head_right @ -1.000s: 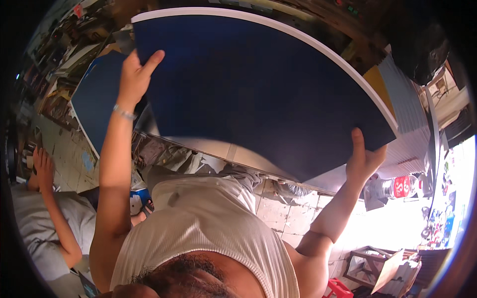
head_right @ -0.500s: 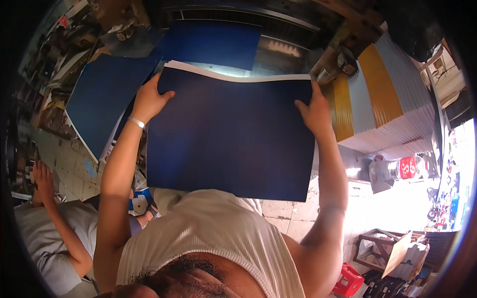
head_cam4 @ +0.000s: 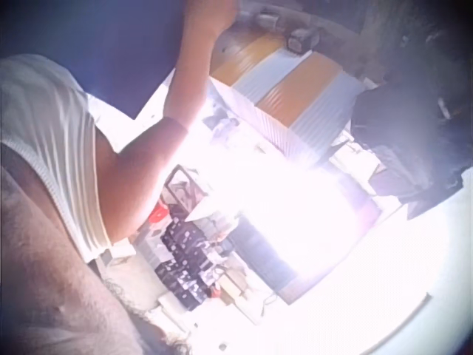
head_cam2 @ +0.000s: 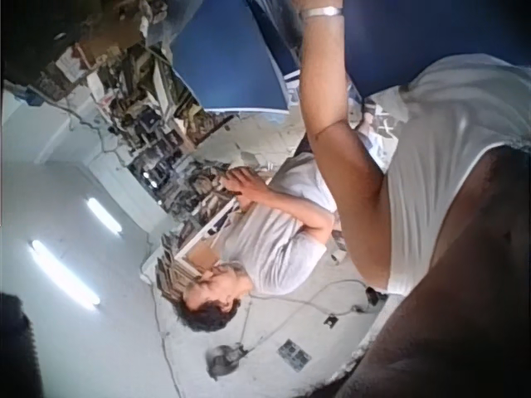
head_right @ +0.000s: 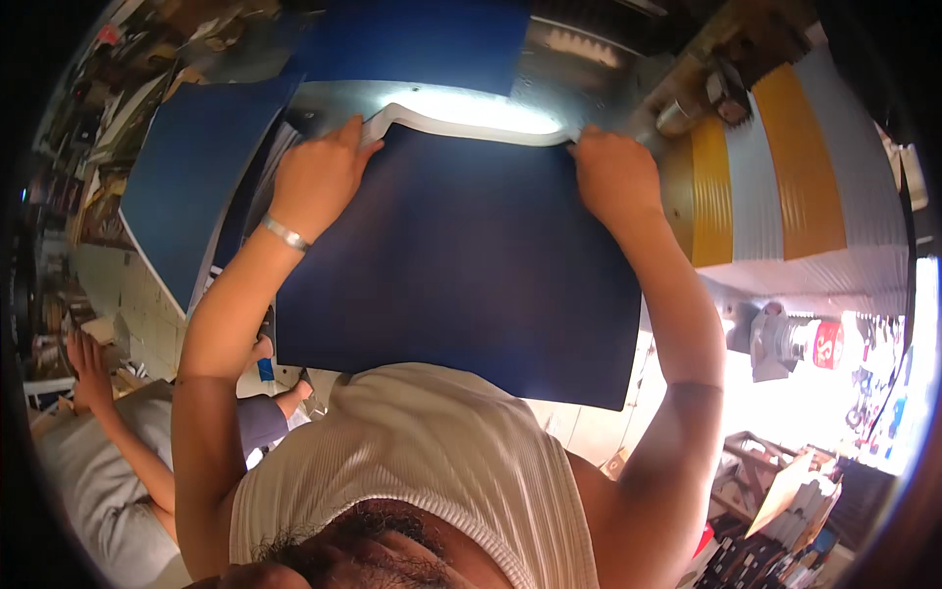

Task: The person handles large blue folders or book covers, placing them onto the bed of a industrial cutting or binding machine and checking the alignment of the sheets inside.

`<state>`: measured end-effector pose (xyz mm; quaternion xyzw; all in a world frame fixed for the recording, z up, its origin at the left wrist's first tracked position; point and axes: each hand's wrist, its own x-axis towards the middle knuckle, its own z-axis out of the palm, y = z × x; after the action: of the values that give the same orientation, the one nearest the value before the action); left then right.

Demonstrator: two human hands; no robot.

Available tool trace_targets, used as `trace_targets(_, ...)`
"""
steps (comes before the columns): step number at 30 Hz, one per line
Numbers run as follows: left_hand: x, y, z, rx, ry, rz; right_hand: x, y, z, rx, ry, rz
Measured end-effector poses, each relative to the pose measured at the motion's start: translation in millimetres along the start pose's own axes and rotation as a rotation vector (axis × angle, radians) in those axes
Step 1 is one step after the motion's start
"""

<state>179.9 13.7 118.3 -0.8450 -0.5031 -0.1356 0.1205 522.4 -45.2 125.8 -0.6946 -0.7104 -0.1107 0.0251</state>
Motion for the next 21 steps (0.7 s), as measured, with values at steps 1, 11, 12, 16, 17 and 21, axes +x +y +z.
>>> trace_targets(1, 4, -4, -3, 0.014, 0.014, -0.025, 4, 2, -1, 0.021, 0.017, 0.018)
trace_targets(11, -5, -54, -75, -0.542, 0.157, -0.292, -36, 109, -23, 0.509, 0.336, 0.308)
trace_targets(12, -9, -72, -83, -0.614, 0.215, -0.346, -41, 117, -38, 0.617, 0.419, 0.297)
trace_targets(16, -3, -143, -91, -1.15, 0.524, -0.21, -69, 181, -119, 1.045, 0.714, 0.262)
trace_targets(17, 2, -150, -105, -1.201, 0.631, -0.124, -75, 210, -130, 1.16, 0.772, 0.174)
trace_targets(21, 7, -97, -126, -1.229, 0.844, -0.048, -100, 191, -146, 0.926, 0.929, 0.279)
